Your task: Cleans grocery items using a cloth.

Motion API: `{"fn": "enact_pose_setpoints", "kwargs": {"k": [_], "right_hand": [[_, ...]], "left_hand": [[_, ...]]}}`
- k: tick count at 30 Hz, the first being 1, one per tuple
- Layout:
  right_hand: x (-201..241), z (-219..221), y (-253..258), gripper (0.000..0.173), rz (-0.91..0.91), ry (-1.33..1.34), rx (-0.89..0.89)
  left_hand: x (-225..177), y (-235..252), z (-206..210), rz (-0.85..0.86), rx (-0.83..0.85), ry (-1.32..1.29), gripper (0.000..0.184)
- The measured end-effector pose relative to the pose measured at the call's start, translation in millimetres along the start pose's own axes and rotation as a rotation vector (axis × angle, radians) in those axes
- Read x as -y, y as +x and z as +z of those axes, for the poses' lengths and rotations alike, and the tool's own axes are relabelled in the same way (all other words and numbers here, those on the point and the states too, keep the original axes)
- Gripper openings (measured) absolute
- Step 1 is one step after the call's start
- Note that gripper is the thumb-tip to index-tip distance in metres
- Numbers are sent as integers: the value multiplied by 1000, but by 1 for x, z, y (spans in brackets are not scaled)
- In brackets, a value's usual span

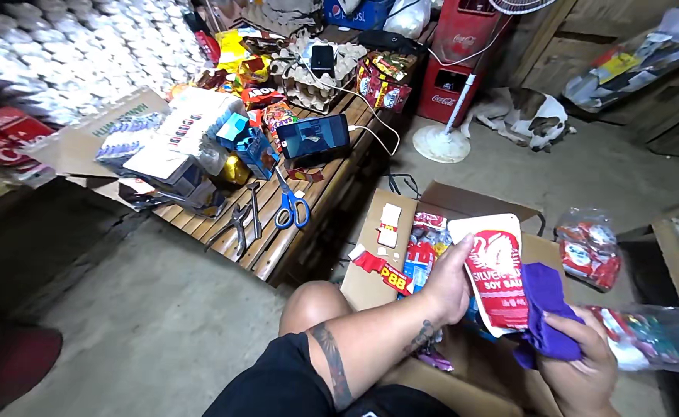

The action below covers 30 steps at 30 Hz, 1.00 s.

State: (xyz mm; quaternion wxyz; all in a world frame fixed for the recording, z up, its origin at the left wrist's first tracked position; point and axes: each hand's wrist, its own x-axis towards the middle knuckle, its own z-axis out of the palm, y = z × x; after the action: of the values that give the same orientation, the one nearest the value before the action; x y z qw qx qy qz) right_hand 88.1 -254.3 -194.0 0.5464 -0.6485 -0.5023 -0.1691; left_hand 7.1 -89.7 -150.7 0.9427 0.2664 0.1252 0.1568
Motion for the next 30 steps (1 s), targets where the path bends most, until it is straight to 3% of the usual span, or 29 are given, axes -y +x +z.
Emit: {"fn": "enact_pose_setpoints", "kwargs": {"k": [8, 20, 24, 27, 30], "right_hand": [[4, 1, -7, 28, 31, -16, 106], [1, -5, -4, 27, 23, 2, 238], [-12, -19, 3, 27, 68, -136, 344], [-12, -29, 10, 33, 162, -280, 271], [1, -21, 10, 44, 241, -254, 204]], "left_hand": [[-2, 6, -1, -47, -169, -66, 52], [-13, 12, -3, 45, -199, 33, 53], [-15, 13, -5, 55, -218, 123, 56], [-11, 14, -7, 58, -219, 277, 55], [4, 13, -11, 6, -138, 339, 56]]}}
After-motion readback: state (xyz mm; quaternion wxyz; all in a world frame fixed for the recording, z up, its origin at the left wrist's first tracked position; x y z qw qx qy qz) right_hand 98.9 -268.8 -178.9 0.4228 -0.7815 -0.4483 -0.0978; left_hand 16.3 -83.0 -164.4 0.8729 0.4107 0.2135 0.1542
